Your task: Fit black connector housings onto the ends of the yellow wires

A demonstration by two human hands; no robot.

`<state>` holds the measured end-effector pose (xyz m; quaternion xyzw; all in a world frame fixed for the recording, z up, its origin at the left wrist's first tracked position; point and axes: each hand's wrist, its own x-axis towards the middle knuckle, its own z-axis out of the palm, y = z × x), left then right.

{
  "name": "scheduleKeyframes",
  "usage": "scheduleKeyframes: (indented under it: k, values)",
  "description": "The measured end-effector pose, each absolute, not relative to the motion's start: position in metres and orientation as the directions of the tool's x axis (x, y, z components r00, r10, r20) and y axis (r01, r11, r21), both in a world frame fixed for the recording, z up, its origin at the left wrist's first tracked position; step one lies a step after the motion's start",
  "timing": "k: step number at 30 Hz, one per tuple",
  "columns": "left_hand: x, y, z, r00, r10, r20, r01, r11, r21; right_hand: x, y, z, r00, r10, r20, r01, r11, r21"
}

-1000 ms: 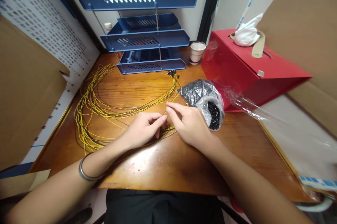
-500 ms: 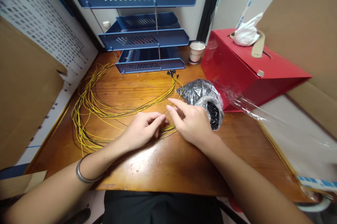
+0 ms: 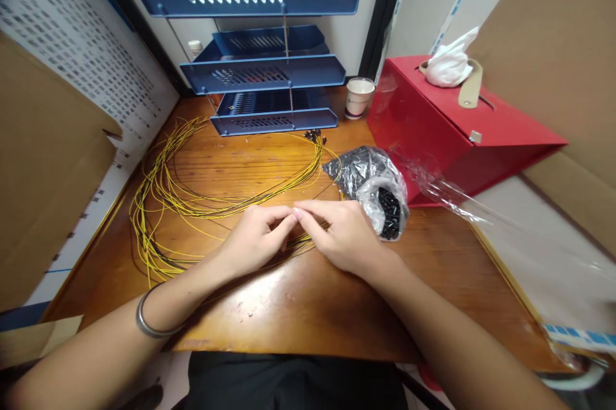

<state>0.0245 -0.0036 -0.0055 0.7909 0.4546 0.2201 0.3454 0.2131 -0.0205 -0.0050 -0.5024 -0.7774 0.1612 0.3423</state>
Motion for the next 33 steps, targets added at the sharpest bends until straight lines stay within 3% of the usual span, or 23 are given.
scheduleKeyframes:
  k: [2,7,14,20,26,33]
  values:
    - [0.0244,-0.0034,-0.0055,0.488,0.872,0.040,0.580,-0.359,0.731,0.2125,-0.0207,-0.0060,-0.268,0.894,0.359,0.692,0.438,-0.573]
    - [0.0248,-0.0027,-0.0055,0.499,0.866,0.029,0.617,-0.379,0.690,0.2153,-0.0184,-0.0050,-0.095,0.913,0.397,0.782,0.315,-0.538]
    - [0.0243,-0.0022,-0.0073,0.492,0.869,0.059,0.612,-0.393,0.686,0.2143,-0.0201,-0.0044,-0.250,0.881,0.400,0.708,0.449,-0.546]
    - [0.0243,-0.0021,-0.0062,0.498,0.866,0.047,0.634,-0.400,0.662,0.2192,-0.0155,-0.0042,-0.088,0.902,0.423,0.802,0.316,-0.507]
    - [0.0241,-0.0030,-0.0050,0.485,0.873,0.060,0.639,-0.400,0.657,0.2154,-0.0195,-0.0042,-0.269,0.884,0.383,0.708,0.451,-0.543]
    - [0.0246,-0.0037,-0.0033,0.491,0.869,0.052,0.653,-0.407,0.638,0.2204,-0.0143,-0.0049,-0.064,0.900,0.431,0.806,0.301,-0.509]
